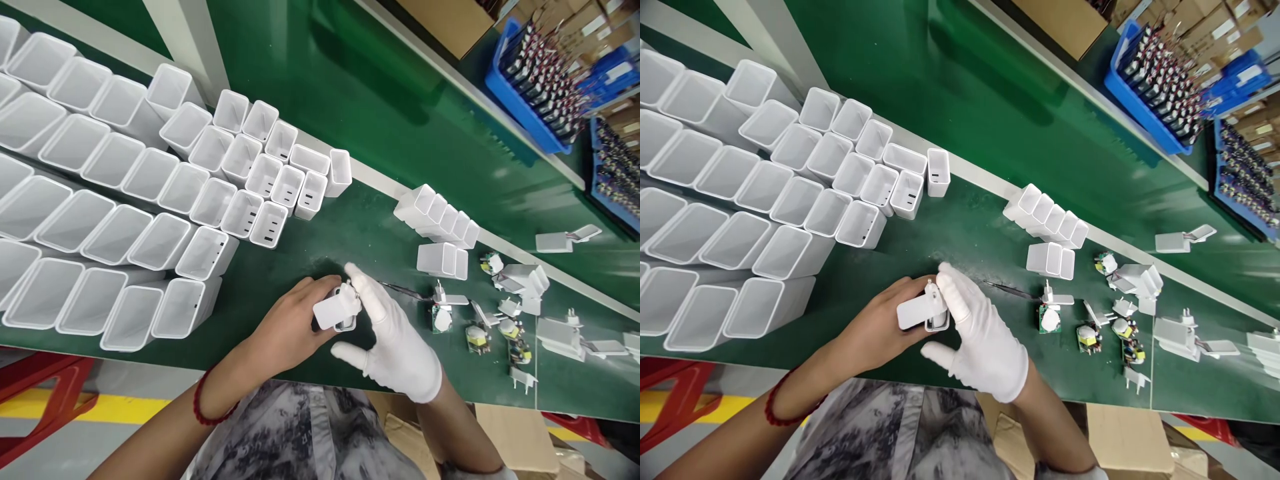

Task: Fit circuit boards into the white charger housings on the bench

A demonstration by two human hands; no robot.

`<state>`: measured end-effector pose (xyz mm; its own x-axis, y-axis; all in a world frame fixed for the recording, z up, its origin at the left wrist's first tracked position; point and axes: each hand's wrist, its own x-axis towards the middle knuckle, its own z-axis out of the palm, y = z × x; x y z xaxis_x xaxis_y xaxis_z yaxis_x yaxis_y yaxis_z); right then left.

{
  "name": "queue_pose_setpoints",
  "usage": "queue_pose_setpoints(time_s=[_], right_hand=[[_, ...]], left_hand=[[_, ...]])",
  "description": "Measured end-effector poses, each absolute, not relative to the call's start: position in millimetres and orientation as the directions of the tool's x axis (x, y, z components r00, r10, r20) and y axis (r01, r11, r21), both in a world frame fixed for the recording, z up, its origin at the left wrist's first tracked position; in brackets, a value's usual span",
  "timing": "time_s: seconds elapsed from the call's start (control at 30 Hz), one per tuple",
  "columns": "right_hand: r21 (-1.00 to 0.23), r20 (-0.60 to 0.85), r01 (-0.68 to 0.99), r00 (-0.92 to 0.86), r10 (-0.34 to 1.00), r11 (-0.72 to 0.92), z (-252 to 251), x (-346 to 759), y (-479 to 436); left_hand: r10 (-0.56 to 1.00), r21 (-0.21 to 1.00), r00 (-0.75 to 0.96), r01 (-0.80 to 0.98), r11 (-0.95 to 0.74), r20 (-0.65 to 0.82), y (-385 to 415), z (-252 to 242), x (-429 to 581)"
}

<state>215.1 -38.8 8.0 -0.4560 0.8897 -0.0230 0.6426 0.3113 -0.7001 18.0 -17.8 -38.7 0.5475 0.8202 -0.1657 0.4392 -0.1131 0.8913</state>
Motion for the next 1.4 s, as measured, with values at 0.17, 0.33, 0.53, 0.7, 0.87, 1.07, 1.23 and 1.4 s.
queue_pose_setpoints(time_s=[0.17, 0.33, 0.53, 0.7, 0.87, 1.07, 1.23, 1.4], right_hand=[[-0.847, -0.14, 0.531, -0.182, 0.973, -0.022, -16, 216, -63], [-0.94, -0.227, 0.295, -0.164, 0.96, -0.172, -21, 207, -66], [-0.878, -0.412, -0.203, -0.138, 0.901, -0.433, 3, 186, -58], [-0.891, -0.373, -0.25, -0.073, 0.925, -0.379, 1, 176, -62], [-0.904, -0.392, -0.187, 0.007, 0.92, -0.384, -3, 174, -69], [-0.949, -0.295, -0.132, 0.038, 0.955, -0.288, -9, 172, -74], [-0.952, -0.306, -0.007, -0.013, 0.952, -0.306, -18, 178, -73], [-0.945, -0.074, 0.323, -0.07, 0.995, -0.047, -24, 193, -69]], left_hand=[[0.861, 0.919, 0.495, 0.382, -0.095, -0.117, -21, -40, 21], [0.89, 0.942, 0.45, 0.265, -0.204, 0.066, -25, -34, 27], [0.887, 0.908, 0.36, 0.19, -0.373, 0.289, -29, -20, 30], [0.888, 0.893, 0.332, 0.211, -0.399, 0.318, -32, -18, 27], [0.88, 0.858, 0.32, 0.268, -0.439, 0.35, -37, -18, 27], [0.869, 0.829, 0.342, 0.314, -0.464, 0.357, -45, -21, 25], [0.885, 0.826, 0.337, 0.356, -0.437, 0.322, -44, -30, 23], [0.943, 0.866, 0.317, 0.44, -0.237, 0.097, -40, -37, 25]])
